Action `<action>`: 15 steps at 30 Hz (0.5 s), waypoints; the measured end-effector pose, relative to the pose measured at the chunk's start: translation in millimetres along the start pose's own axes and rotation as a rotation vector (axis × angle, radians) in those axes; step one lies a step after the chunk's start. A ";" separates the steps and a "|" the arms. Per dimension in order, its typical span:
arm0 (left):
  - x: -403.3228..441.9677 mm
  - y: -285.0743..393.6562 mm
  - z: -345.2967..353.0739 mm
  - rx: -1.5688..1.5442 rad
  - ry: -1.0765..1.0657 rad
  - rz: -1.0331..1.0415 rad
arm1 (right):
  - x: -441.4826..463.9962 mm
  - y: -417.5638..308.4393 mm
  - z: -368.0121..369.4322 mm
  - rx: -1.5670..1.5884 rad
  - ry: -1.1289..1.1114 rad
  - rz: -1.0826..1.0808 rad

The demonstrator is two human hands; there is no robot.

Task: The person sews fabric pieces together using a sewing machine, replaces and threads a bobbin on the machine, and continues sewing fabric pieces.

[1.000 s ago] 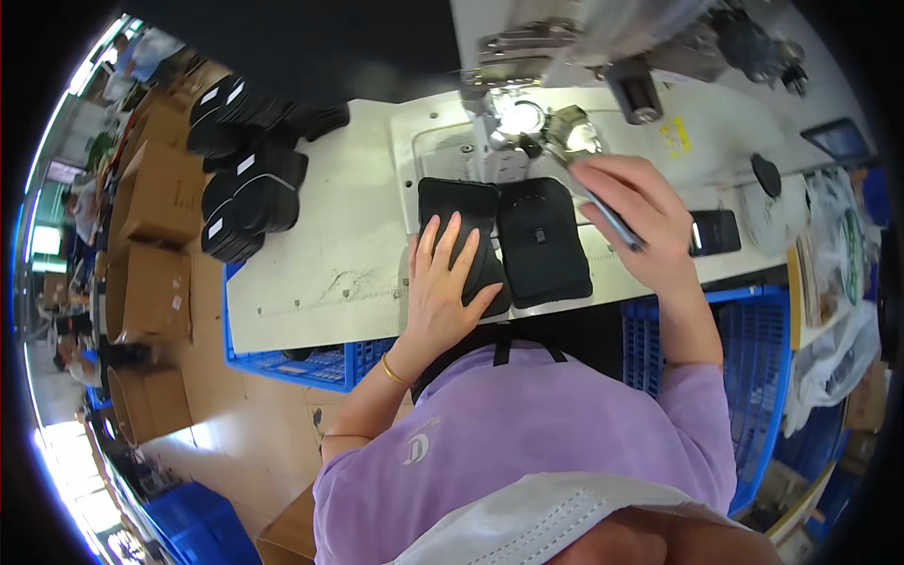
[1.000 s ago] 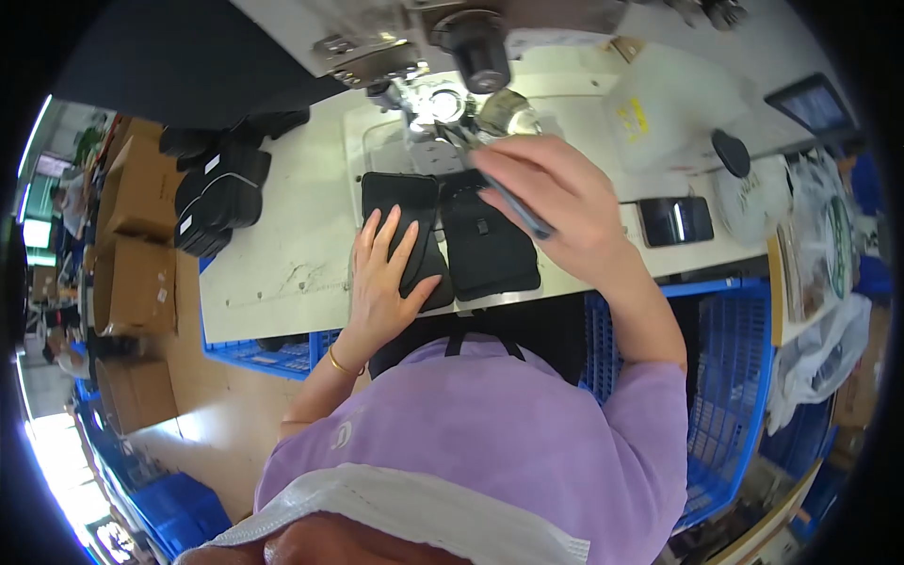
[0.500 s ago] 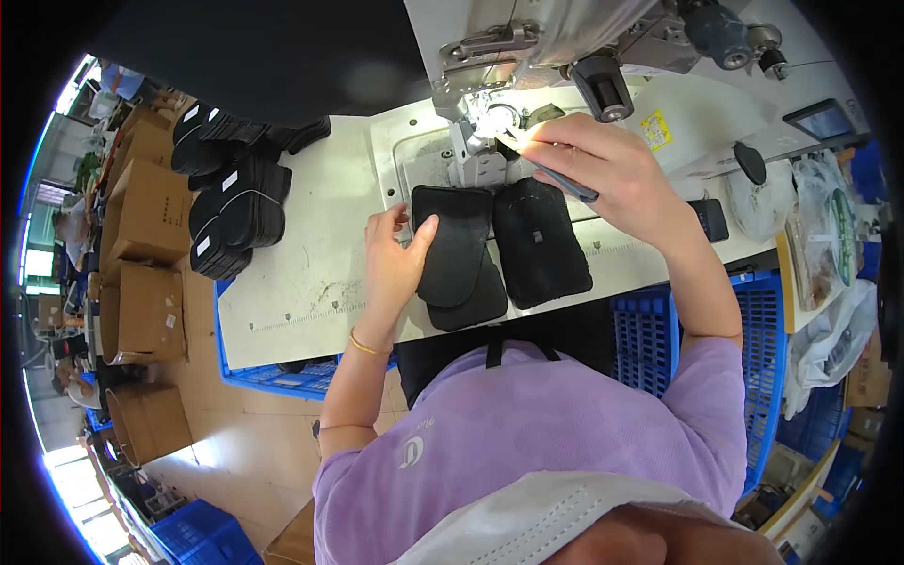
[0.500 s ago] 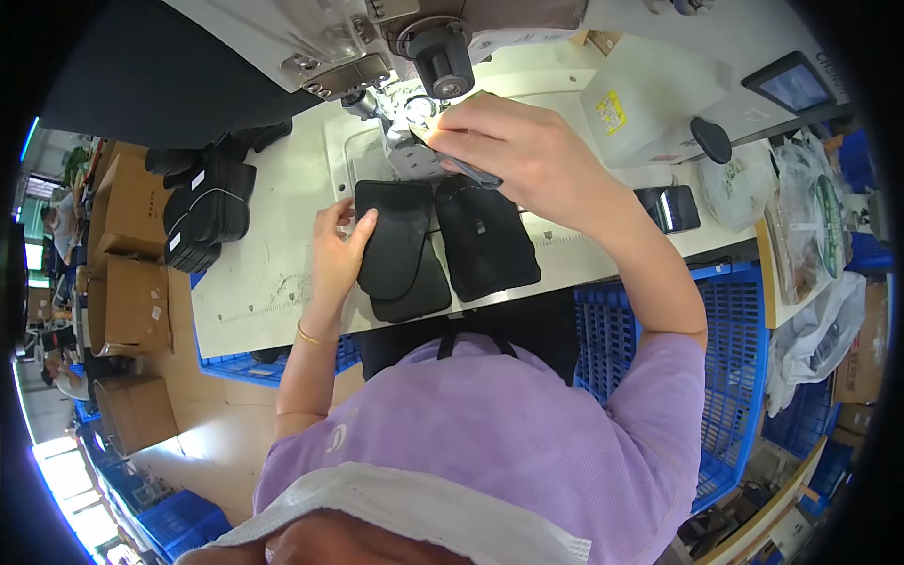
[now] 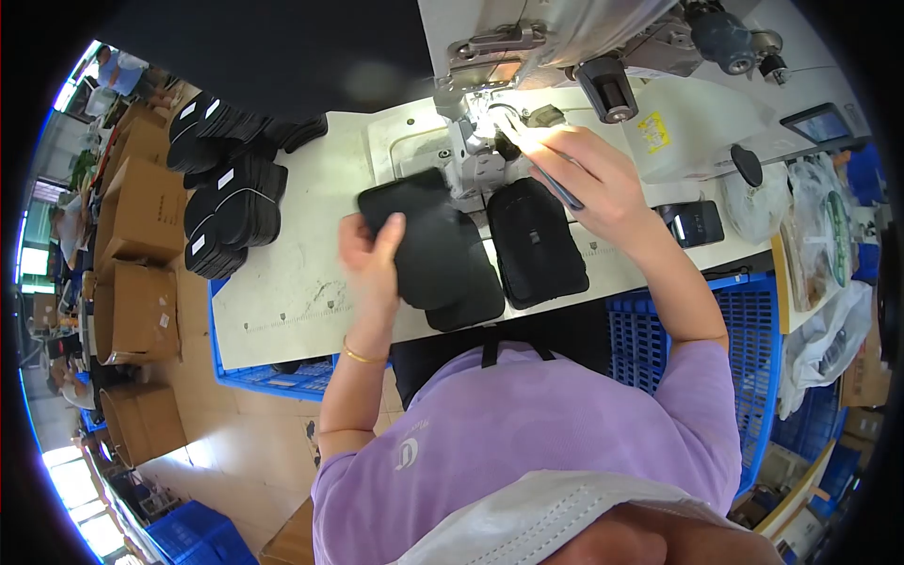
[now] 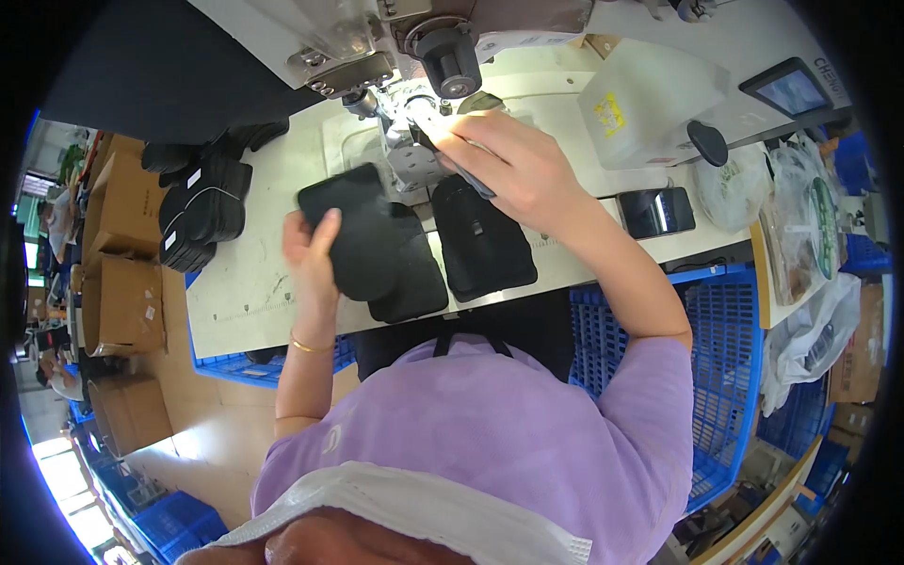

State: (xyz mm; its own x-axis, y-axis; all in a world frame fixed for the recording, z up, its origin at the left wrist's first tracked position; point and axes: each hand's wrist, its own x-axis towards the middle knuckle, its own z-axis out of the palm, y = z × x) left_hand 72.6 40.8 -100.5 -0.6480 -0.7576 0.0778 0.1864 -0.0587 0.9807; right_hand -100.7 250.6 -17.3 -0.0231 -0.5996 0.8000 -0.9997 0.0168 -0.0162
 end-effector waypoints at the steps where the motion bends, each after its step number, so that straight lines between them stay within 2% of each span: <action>1: 4.6 3.5 -6.5 -0.044 0.040 -0.022 | 0.3 -0.7 -6.4 0.037 -0.014 0.003; 5: 39.3 -9.3 -49.6 0.010 0.162 -0.143 | 18.2 2.7 -27.7 0.114 -0.152 -0.013; 8: 36.2 -4.5 -39.1 0.968 0.359 0.304 | 28.5 5.6 -31.3 0.120 -0.198 -0.036; 9: 32.4 -1.9 -36.5 0.890 0.355 0.488 | 28.6 6.3 -32.2 0.119 -0.204 -0.037; 12: 5.3 18.6 -19.4 0.991 0.142 0.696 | 24.3 -0.6 -25.4 0.043 -0.185 -0.051; 15: -26.0 21.7 3.4 0.928 -0.086 0.780 | 4.6 -7.7 -3.6 -0.024 -0.103 -0.067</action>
State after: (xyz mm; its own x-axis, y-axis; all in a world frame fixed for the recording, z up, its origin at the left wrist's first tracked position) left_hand 90.9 61.4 -80.6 -0.6512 -0.3342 0.6814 -0.0290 0.9081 0.4177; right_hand -93.1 250.7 -11.4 0.0420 -0.6791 0.7328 -0.9987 -0.0076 0.0502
